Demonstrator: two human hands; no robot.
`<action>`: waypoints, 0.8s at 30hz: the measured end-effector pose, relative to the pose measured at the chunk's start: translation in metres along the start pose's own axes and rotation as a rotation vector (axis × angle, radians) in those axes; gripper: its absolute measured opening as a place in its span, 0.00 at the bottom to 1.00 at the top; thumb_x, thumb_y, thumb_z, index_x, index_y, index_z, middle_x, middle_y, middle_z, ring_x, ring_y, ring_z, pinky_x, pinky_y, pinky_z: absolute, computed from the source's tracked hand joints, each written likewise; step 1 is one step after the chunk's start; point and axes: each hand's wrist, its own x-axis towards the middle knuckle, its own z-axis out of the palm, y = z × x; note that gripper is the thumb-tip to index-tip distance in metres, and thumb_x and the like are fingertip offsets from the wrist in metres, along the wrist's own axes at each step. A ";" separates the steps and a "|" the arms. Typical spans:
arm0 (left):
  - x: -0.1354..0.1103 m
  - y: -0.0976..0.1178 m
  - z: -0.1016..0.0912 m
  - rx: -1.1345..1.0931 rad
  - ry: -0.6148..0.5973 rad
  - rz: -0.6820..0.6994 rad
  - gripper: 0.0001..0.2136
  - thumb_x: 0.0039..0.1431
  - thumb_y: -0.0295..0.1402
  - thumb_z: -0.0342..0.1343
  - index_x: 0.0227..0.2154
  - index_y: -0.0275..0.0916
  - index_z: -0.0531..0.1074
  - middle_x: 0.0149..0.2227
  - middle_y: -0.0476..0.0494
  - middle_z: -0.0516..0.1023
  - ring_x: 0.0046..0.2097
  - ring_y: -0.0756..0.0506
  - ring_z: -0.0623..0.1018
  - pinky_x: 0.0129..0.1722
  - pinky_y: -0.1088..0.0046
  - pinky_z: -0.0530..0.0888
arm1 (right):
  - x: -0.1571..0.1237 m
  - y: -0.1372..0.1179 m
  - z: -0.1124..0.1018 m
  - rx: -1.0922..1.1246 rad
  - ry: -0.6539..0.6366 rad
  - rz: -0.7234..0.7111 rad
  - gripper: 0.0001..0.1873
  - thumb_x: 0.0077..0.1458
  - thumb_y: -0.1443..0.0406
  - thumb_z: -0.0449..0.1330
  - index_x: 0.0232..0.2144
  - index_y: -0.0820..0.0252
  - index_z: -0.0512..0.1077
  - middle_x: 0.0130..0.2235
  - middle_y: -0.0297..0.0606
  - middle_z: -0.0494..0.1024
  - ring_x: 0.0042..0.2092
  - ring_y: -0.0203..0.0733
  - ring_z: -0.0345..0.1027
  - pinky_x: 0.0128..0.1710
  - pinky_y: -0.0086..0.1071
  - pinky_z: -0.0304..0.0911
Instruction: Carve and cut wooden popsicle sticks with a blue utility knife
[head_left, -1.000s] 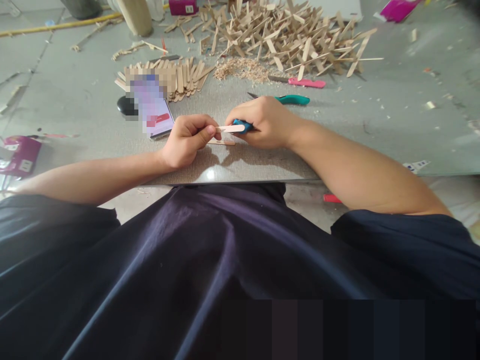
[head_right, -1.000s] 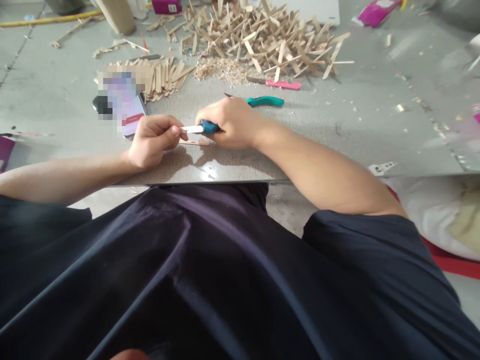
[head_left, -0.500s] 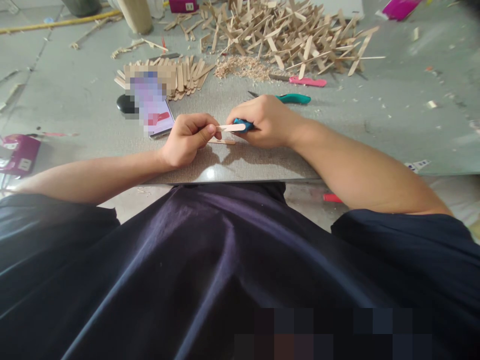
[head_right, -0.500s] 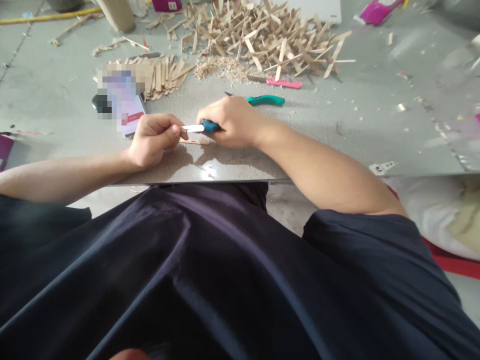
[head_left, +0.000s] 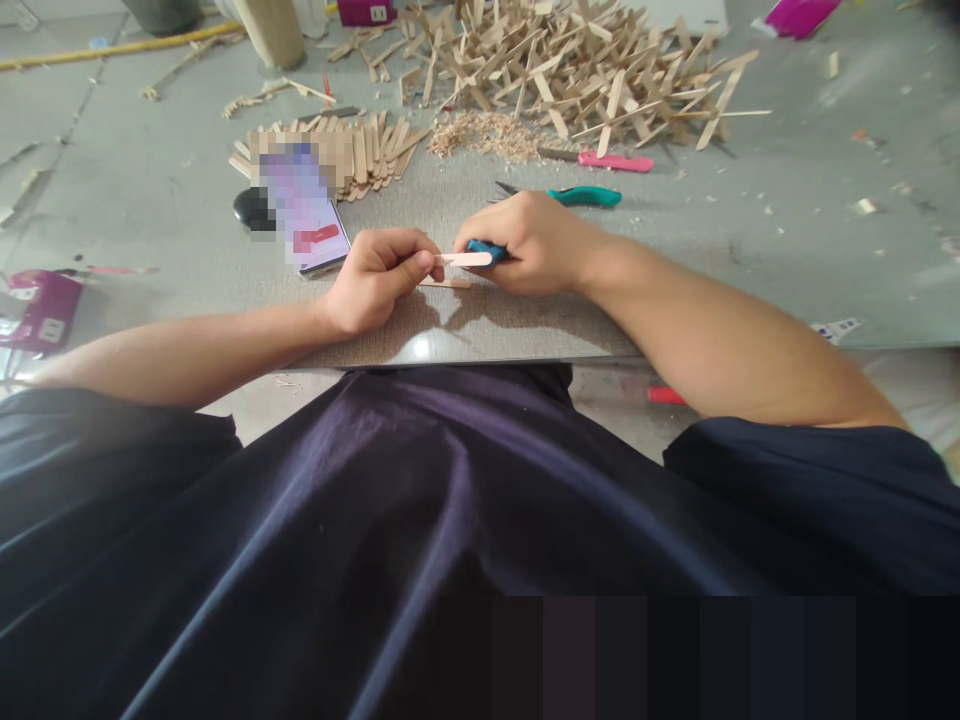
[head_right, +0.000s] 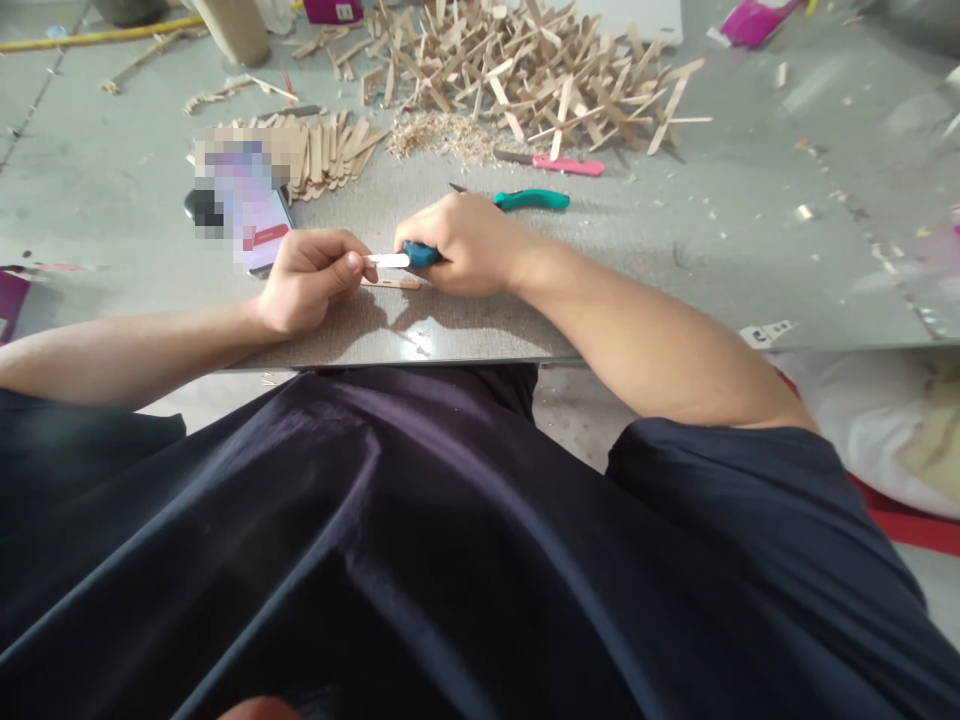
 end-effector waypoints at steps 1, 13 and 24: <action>0.000 0.000 0.000 -0.002 -0.005 0.002 0.28 0.74 0.61 0.64 0.32 0.40 0.81 0.18 0.55 0.62 0.19 0.54 0.56 0.20 0.70 0.51 | 0.000 0.001 0.000 0.003 0.000 -0.002 0.11 0.69 0.57 0.61 0.41 0.51 0.82 0.44 0.42 0.88 0.46 0.55 0.81 0.48 0.44 0.67; 0.000 -0.005 -0.003 -0.006 -0.048 0.021 0.26 0.77 0.58 0.63 0.33 0.40 0.80 0.18 0.56 0.61 0.20 0.54 0.56 0.21 0.69 0.51 | -0.001 0.003 0.002 0.013 0.020 -0.032 0.13 0.71 0.55 0.60 0.42 0.52 0.82 0.44 0.43 0.88 0.45 0.54 0.80 0.47 0.44 0.67; 0.001 -0.004 0.001 -0.060 -0.045 -0.026 0.28 0.72 0.62 0.66 0.31 0.40 0.80 0.19 0.54 0.61 0.22 0.52 0.56 0.23 0.66 0.49 | -0.004 -0.002 -0.002 0.043 -0.027 0.001 0.15 0.72 0.52 0.59 0.44 0.50 0.82 0.45 0.42 0.89 0.45 0.53 0.81 0.48 0.45 0.69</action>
